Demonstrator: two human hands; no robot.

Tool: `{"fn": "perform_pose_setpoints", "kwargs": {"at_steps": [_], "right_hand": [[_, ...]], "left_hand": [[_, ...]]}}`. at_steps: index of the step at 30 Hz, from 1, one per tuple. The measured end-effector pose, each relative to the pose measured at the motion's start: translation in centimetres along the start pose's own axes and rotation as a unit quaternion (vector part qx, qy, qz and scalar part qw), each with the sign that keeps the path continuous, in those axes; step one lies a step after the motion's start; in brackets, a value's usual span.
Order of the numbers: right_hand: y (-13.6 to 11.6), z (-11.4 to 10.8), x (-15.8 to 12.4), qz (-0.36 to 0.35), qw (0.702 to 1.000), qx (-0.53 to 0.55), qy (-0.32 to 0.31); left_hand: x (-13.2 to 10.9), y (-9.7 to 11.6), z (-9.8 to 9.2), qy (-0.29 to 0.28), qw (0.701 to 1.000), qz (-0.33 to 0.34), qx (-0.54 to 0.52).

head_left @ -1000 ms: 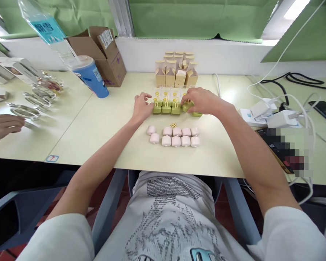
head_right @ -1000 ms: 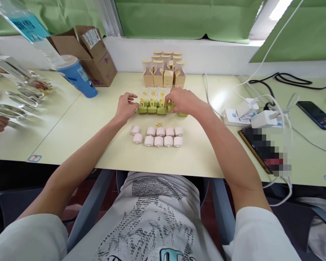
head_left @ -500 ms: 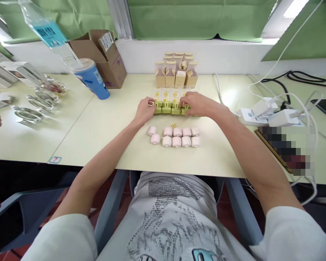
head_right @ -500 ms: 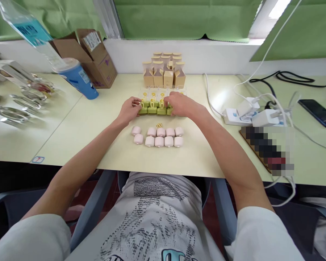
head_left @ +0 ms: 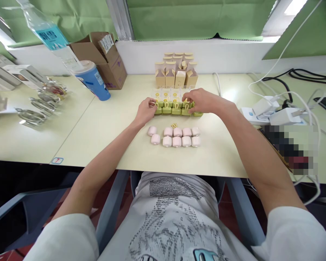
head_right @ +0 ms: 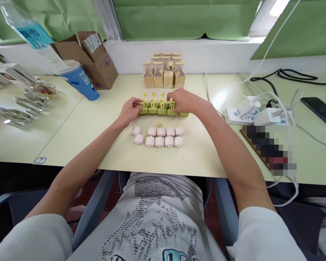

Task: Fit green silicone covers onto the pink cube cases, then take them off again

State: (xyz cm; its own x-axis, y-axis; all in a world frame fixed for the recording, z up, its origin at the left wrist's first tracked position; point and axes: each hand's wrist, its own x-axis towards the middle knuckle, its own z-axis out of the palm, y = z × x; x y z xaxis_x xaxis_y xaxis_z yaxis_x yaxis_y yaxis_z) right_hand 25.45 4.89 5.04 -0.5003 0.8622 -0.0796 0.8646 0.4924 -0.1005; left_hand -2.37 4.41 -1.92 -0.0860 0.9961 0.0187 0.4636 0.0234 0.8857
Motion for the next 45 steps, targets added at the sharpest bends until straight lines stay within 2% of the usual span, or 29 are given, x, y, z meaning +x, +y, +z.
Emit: {"fn": "perform_pose_setpoints", "kwargs": {"at_steps": [3,5,8,11,14,17,20,22,24,28,32,35,38,40,42,43,45], "right_hand": [[0.2,-0.5,-0.2,-0.002,0.999,0.033,0.016],[0.7,-0.8,-0.6,0.023,0.998,0.04,0.047],[1.7,-1.1,-1.1,0.127,0.988,0.007,0.087],[2.6,-0.8,-1.0,0.227,0.971,-0.023,0.072],[3.2,0.1,-0.4,0.277,0.959,0.002,0.064],[3.7,0.9,0.2,0.279,0.957,0.052,0.06],[4.1,1.4,0.3,0.275,0.957,0.059,0.064],[4.2,1.6,0.4,0.28,0.957,0.044,0.065],[4.1,1.8,0.5,0.283,0.957,0.028,0.063],[3.9,1.7,0.5,0.29,0.955,0.034,0.058],[3.8,-0.5,-0.9,0.298,0.952,0.0,0.071],[2.5,-3.0,-2.4,0.319,0.938,-0.078,0.112],[-0.9,-4.3,-3.2,0.261,0.95,-0.034,0.169],[-4.0,-4.0,-3.2,0.196,0.966,0.028,0.165],[-6.9,-3.1,-2.8,0.158,0.97,0.084,0.164],[-8.1,-2.6,-2.6,0.149,0.97,0.102,0.162],[-9.5,-1.7,-2.2,0.125,0.969,0.143,0.156]], "left_hand": [[0.3,-0.4,0.1,0.002,1.0,0.011,-0.01],[0.4,-0.7,0.1,0.001,1.0,0.016,-0.013],[0.8,-1.1,0.2,0.008,1.0,0.014,-0.018],[1.3,-1.7,0.5,0.018,0.999,0.016,-0.021],[1.9,-2.5,0.7,0.026,0.999,0.034,-0.02],[2.3,-3.1,0.6,0.082,0.993,0.083,-0.011],[2.4,-3.3,0.3,0.164,0.97,0.181,-0.011],[2.4,-3.3,0.1,0.187,0.952,0.24,-0.02],[2.3,-3.2,0.1,0.187,0.943,0.274,-0.028],[1.9,-2.6,0.1,0.179,0.94,0.287,-0.037],[0.8,-1.7,0.0,0.177,0.948,0.263,-0.029],[-0.3,-0.9,-0.1,0.143,0.956,0.255,-0.019],[-1.4,-0.3,0.2,0.041,0.959,0.277,-0.051],[-2.1,0.0,0.7,-0.053,0.952,0.288,-0.09],[-2.6,0.2,1.2,-0.127,0.94,0.292,-0.125],[-2.8,0.2,1.4,-0.145,0.934,0.296,-0.138],[-2.8,0.2,1.6,-0.143,0.928,0.307,-0.155]]}}
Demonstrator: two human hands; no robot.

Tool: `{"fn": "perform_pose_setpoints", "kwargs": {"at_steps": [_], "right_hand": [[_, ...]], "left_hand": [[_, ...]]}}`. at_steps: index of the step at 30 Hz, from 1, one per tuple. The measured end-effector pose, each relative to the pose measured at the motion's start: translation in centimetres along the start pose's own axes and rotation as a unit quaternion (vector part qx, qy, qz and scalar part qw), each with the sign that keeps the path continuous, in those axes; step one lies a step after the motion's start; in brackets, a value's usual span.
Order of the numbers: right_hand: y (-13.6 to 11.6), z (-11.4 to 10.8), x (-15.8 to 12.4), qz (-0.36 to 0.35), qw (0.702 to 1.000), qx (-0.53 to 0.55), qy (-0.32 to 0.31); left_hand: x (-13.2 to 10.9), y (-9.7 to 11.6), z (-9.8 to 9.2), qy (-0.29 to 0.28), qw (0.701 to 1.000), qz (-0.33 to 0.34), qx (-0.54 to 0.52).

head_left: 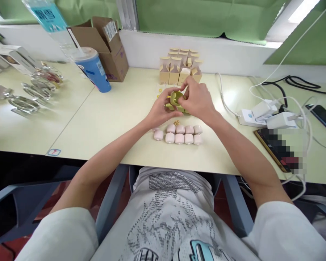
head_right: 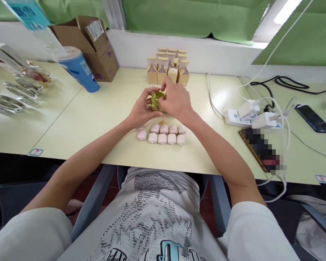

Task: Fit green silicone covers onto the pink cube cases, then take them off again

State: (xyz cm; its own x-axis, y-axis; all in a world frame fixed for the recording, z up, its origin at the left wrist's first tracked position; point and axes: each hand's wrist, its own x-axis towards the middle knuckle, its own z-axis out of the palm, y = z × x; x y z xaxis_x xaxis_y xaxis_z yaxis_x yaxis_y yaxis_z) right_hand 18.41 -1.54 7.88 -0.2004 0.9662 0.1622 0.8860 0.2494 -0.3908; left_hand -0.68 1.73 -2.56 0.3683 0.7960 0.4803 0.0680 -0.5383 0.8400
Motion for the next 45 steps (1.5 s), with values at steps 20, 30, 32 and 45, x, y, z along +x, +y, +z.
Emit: {"fn": "perform_pose_setpoints", "kwargs": {"at_steps": [20,30,32,45], "right_hand": [[1.7,3.9,0.3,-0.141,0.948,-0.174,-0.225],[2.7,3.1,1.0,-0.156,0.953,-0.076,-0.249],[2.7,3.2,1.2,-0.157,0.954,-0.077,-0.242],[3.7,0.0,1.8,-0.147,0.966,-0.01,-0.212]], "left_hand": [[0.9,-1.7,-1.7,0.1,0.991,-0.052,0.073],[0.9,-1.7,-2.1,0.101,0.99,-0.025,0.097],[0.9,-1.8,-2.1,0.104,0.99,-0.026,0.095],[0.8,-1.3,-1.7,0.113,0.99,-0.021,0.085]]}}
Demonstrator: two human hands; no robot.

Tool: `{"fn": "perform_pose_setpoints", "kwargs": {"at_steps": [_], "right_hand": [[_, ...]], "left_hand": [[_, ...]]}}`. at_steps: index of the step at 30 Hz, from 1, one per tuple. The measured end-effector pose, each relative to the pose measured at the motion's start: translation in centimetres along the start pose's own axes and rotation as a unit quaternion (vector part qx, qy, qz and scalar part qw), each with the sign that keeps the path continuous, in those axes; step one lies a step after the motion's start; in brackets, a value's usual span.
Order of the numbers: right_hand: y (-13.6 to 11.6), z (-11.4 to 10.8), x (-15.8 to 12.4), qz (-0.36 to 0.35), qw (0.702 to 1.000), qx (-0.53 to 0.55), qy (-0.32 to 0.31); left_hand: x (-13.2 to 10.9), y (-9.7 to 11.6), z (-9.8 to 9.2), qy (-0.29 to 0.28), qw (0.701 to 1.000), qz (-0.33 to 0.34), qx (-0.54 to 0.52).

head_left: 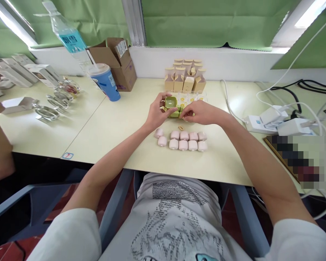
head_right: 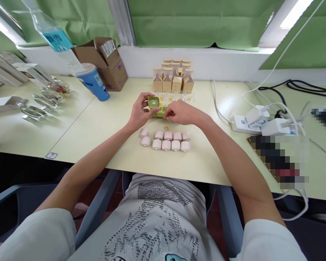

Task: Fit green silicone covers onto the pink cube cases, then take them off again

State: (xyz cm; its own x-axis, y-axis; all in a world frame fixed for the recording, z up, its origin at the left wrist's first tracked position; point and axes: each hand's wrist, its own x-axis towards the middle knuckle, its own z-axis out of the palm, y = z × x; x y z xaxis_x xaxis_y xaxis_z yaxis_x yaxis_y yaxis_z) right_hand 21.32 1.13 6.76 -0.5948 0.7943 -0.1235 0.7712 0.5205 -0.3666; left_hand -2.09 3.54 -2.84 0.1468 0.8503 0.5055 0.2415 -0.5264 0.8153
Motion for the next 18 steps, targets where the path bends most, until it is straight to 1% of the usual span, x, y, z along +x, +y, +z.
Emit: {"fn": "perform_pose_setpoints", "kwargs": {"at_steps": [4,6,8,10,12,14,16,18], "right_hand": [[0.1,-1.2,-0.7,0.002,0.999,0.046,0.013],[-0.2,-1.7,-1.3,-0.004,0.997,0.064,0.033],[-0.7,-1.9,-1.8,-0.016,0.993,0.084,0.078],[-1.0,-1.7,-2.0,-0.035,0.982,0.112,0.145],[-1.0,-1.1,-1.8,-0.068,0.963,0.142,0.217],[-0.8,-0.3,-1.2,-0.115,0.942,0.152,0.275],[-0.5,0.5,-0.5,-0.161,0.926,0.138,0.312],[-0.3,1.2,0.0,-0.181,0.922,0.097,0.327]], "left_hand": [[-0.1,0.2,0.1,-0.006,1.0,-0.017,0.008],[-0.2,0.4,0.1,-0.014,1.0,-0.019,0.01],[-0.3,0.6,0.2,-0.021,1.0,-0.017,0.015],[-0.4,0.8,0.2,-0.025,0.999,-0.008,0.019],[-0.5,0.8,0.3,-0.03,0.999,0.01,0.02],[-0.5,0.9,0.4,-0.035,0.999,0.03,0.02],[-0.6,0.9,0.5,-0.042,0.998,0.044,0.016],[-0.7,1.1,0.6,-0.051,0.997,0.052,0.007]]}}
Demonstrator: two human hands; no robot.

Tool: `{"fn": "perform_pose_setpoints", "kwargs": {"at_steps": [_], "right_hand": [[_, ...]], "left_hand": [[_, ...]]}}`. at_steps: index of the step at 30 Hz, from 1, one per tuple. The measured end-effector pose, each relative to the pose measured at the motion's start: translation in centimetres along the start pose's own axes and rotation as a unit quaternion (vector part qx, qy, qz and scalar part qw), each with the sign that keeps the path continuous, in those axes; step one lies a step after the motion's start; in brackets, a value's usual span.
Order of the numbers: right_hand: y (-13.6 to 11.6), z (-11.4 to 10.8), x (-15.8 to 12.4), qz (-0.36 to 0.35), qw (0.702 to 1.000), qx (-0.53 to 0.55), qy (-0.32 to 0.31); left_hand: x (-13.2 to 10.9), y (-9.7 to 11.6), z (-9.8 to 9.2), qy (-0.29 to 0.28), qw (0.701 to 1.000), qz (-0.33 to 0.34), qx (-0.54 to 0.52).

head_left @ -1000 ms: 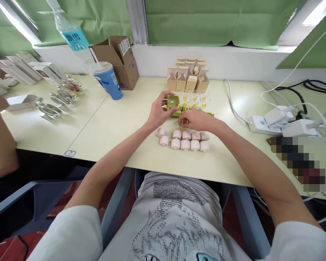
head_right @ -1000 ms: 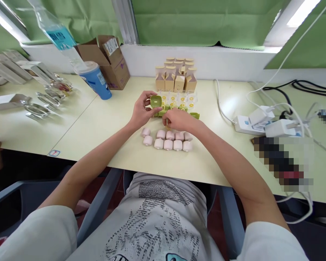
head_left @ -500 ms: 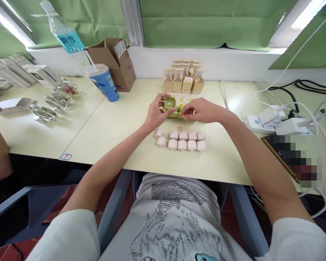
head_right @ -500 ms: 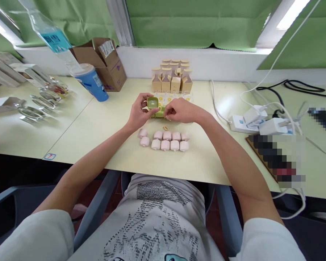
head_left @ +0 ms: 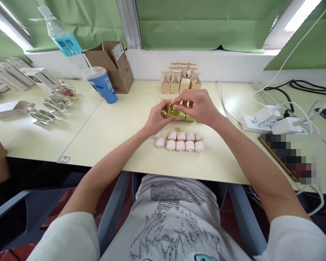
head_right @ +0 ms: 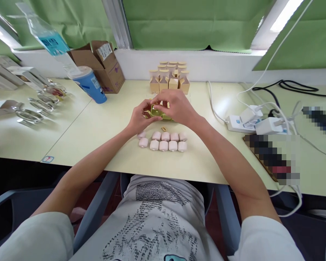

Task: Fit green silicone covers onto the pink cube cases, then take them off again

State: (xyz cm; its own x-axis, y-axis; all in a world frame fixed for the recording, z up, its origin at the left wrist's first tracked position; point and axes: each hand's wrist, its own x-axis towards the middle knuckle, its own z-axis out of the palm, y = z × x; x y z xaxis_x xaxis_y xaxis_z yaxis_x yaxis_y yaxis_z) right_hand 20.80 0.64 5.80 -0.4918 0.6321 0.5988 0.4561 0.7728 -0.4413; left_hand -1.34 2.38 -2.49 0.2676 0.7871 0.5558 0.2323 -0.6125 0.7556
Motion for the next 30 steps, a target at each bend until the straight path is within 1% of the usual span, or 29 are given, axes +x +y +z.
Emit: {"fn": "perform_pose_setpoints", "kwargs": {"at_steps": [2,8,14,17,21,23,27,30], "right_hand": [[0.1,0.4,-0.1,-0.008,0.999,-0.049,-0.01],[-0.1,1.2,-0.3,0.021,0.989,-0.141,-0.043],[-0.1,1.9,-0.5,-0.014,0.973,-0.226,-0.05],[-0.3,2.0,-0.7,-0.024,0.966,-0.249,-0.058],[-0.1,1.9,-0.7,-0.028,0.967,-0.24,-0.077],[0.1,1.7,-0.6,-0.022,0.971,-0.224,-0.081],[0.2,1.2,-0.5,-0.011,0.989,-0.123,-0.079],[-0.2,1.2,-0.5,-0.005,0.996,-0.056,-0.073]], "left_hand": [[-0.1,0.2,0.1,-0.006,1.0,0.007,-0.01],[-0.2,0.4,0.1,-0.002,1.0,0.013,-0.004],[-0.1,0.1,0.1,0.018,1.0,0.014,0.007],[-0.1,0.2,0.1,0.024,1.0,0.008,0.0],[0.0,0.2,0.0,0.033,0.999,-0.009,-0.027],[0.1,0.0,-0.1,0.027,0.997,-0.027,-0.071],[0.5,-0.2,-0.3,-0.014,0.982,-0.065,-0.178],[0.7,0.0,-0.5,-0.026,0.976,-0.068,-0.207]]}}
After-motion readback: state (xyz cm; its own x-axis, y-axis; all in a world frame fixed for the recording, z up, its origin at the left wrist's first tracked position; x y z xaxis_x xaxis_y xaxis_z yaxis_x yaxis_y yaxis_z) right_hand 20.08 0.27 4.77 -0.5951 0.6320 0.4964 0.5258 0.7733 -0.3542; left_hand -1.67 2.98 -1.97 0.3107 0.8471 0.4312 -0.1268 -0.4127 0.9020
